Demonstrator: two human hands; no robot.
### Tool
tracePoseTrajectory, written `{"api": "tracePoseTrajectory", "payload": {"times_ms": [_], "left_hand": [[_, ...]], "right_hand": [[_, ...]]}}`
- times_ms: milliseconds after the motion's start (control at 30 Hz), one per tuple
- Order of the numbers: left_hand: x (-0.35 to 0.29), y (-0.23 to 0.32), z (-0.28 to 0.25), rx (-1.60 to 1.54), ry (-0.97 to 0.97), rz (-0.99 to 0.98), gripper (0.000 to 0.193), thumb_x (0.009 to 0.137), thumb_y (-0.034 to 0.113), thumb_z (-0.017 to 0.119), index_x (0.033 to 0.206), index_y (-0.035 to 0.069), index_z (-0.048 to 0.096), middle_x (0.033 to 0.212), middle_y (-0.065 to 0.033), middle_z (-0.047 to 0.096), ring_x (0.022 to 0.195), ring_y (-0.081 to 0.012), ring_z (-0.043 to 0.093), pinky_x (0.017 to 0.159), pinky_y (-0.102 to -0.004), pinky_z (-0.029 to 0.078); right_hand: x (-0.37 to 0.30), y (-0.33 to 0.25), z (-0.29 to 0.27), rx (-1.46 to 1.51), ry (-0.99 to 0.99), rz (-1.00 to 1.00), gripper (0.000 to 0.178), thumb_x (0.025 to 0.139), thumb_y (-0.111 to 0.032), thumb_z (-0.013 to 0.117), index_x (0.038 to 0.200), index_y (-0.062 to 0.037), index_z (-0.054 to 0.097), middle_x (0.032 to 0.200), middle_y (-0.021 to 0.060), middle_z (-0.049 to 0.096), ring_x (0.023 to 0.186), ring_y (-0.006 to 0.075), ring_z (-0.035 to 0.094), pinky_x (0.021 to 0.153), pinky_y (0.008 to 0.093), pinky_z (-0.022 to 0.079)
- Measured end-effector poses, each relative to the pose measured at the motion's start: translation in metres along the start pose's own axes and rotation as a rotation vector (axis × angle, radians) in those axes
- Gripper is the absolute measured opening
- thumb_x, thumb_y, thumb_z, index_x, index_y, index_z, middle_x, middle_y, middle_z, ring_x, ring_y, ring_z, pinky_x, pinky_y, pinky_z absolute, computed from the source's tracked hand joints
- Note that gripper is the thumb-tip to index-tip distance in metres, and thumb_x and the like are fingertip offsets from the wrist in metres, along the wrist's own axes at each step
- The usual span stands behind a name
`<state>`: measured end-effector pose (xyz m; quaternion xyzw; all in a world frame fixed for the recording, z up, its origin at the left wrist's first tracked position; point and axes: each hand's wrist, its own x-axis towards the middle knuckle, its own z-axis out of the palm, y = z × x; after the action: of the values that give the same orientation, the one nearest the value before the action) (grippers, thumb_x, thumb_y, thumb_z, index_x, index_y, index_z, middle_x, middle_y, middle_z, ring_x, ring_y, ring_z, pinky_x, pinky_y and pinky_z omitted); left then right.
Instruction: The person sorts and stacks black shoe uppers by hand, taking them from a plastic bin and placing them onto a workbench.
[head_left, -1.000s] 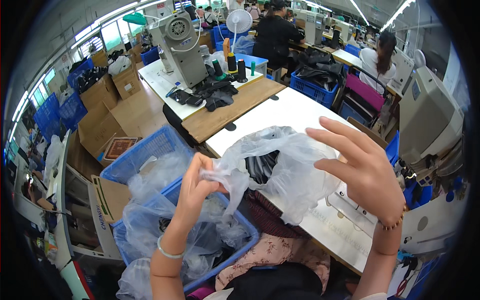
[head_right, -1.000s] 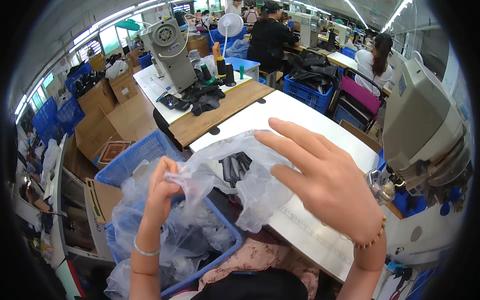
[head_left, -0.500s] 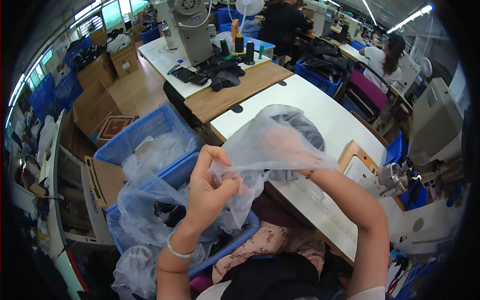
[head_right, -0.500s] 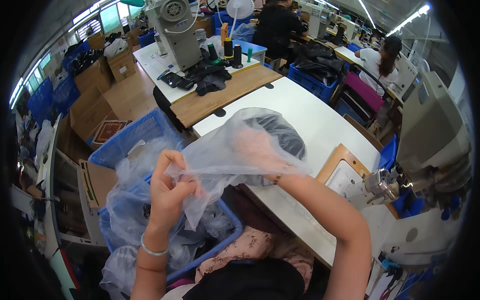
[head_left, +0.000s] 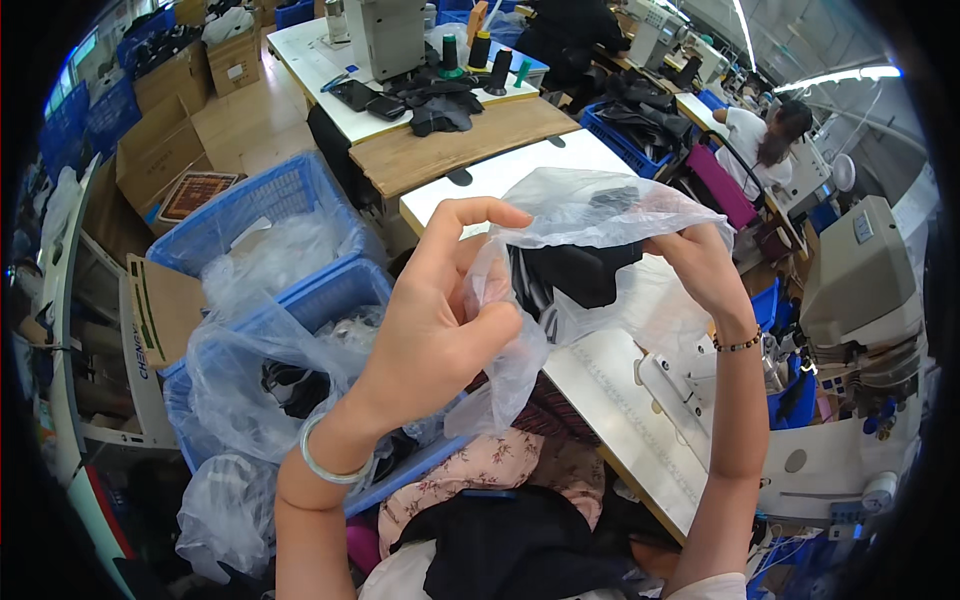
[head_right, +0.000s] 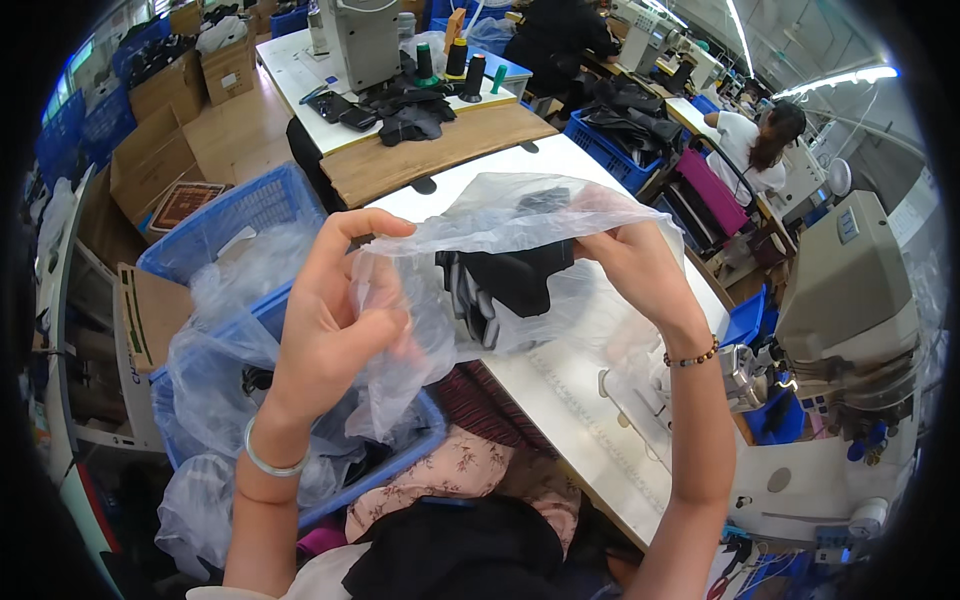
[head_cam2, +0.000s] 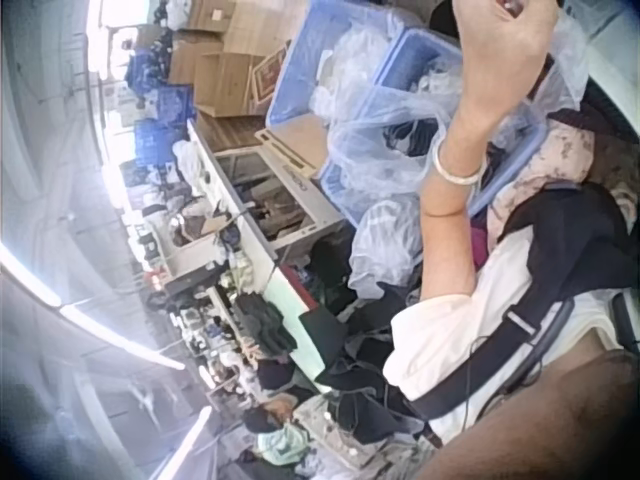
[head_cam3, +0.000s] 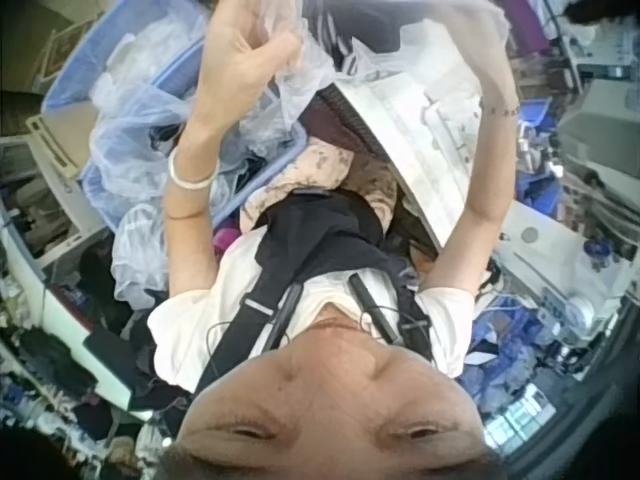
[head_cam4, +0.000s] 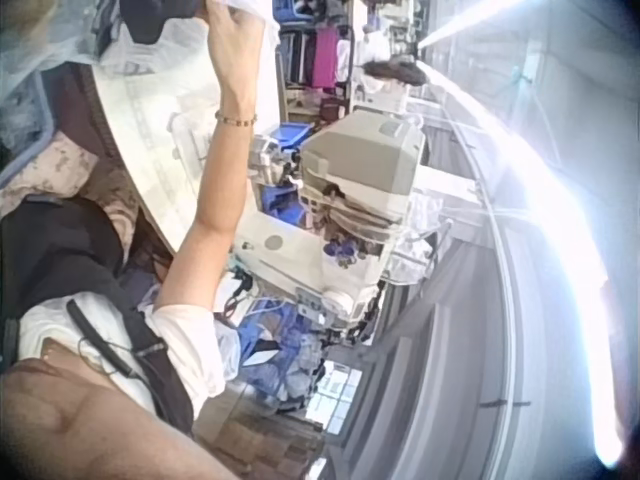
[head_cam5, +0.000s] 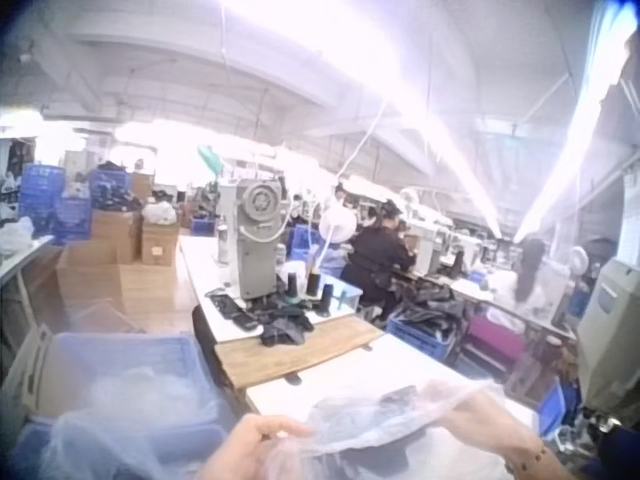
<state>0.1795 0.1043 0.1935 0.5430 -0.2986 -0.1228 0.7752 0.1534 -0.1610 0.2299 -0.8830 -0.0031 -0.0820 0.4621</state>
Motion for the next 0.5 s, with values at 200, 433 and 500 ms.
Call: {"api": "tracePoseTrajectory", "payload": {"times_ms": [200, 433, 500], "left_hand": [[-0.002, -0.016, 0.007, 0.06, 0.022, 0.009, 0.053, 0.075, -0.004, 0.055, 0.125, 0.006, 0.042, 0.085, -0.0034, 0.051, 0.067, -0.0052, 0.046, 0.054, -0.0187, 0.038], [0.014, -0.165, 0.012, 0.999, 0.019, 0.403, 0.055, 0.083, 0.009, 0.05, 0.136, 0.0, 0.039, 0.142, -0.0271, 0.029, 0.133, -0.043, 0.029, 0.11, -0.0453, 0.027], [0.031, -0.177, 0.053, 0.922, 0.1, 0.386, 0.055, 0.079, 0.005, 0.053, 0.133, -0.001, 0.042, 0.146, -0.0254, 0.023, 0.134, -0.0426, 0.027, 0.11, -0.0477, 0.026]], "right_hand": [[-0.004, 0.01, -0.009, 0.057, 0.063, 0.012, 0.021, 0.094, -0.016, 0.053, 0.099, 0.0025, 0.061, 0.083, -0.0013, 0.056, 0.074, 0.0052, 0.049, 0.066, 0.0233, 0.045], [-0.036, 0.008, -0.021, -0.339, 0.395, -0.17, 0.013, 0.094, -0.014, 0.05, 0.088, -0.0021, 0.053, 0.076, -0.0033, 0.042, 0.07, 0.0072, 0.037, 0.062, 0.0235, 0.034], [-0.076, -0.003, -0.034, -0.491, 0.555, -0.167, 0.015, 0.095, -0.013, 0.047, 0.096, 0.001, 0.051, 0.09, 0.0043, 0.049, 0.087, 0.0124, 0.045, 0.082, 0.0231, 0.036]]}}
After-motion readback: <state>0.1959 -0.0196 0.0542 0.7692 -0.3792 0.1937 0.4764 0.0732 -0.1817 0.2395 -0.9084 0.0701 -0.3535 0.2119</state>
